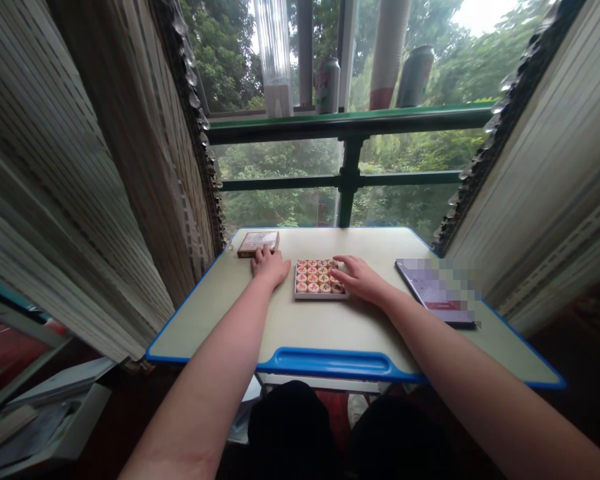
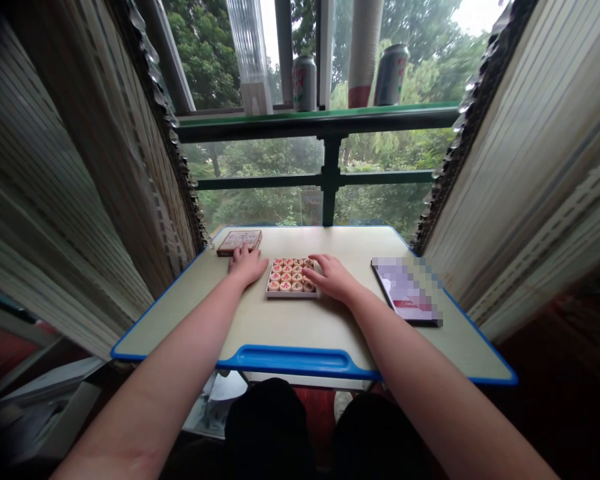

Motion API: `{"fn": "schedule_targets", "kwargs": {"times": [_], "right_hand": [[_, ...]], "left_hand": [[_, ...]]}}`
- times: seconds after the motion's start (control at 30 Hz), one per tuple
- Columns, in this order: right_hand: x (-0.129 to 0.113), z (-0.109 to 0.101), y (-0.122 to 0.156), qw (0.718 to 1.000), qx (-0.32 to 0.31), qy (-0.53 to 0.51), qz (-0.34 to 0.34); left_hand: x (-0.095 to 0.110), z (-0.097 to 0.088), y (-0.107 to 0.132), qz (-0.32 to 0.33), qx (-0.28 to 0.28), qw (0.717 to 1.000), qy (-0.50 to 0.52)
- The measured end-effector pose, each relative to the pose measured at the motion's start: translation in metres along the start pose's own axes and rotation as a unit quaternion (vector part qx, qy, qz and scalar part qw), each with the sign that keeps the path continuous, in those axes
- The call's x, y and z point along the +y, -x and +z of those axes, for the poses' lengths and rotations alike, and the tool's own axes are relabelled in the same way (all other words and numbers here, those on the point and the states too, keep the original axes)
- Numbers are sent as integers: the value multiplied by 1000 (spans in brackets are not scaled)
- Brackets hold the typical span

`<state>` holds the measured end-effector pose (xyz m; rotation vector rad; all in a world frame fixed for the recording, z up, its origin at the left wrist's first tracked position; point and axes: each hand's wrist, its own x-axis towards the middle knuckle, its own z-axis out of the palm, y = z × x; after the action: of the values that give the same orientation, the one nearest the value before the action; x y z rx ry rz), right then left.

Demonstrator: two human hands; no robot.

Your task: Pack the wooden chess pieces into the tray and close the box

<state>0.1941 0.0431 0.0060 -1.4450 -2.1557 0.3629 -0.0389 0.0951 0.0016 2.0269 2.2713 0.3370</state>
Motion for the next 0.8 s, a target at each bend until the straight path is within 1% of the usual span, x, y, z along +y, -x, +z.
{"fn": "schedule_targets", "kwargs": {"times": [0.17,0.3,0.47,0.57,0.67,0.73,0.8], "right_hand": [[-2,-2,-1,1000,-8,-1,6],[-1,-2,-1,1000,14,-12,10],[1,-1,-1,999,29,-16,4],[1,-2,0,999,31,-16,7],[-1,-2,0,999,34,-17,4],[-1,-2,0,999,39,-20,0],[-1,-3,0,999,42,-20,-3]], "left_hand": [[3,1,0,11,10,1000,17],[3,-1,2,23,23,999,25],[4,-8,2,32,71,996,37],[4,-12,3,23,102,994,35],[3,-12,4,-3,124,992,33],[1,-10,5,-22,123,992,22],[0,-8,5,-23,96,995,9]]}}
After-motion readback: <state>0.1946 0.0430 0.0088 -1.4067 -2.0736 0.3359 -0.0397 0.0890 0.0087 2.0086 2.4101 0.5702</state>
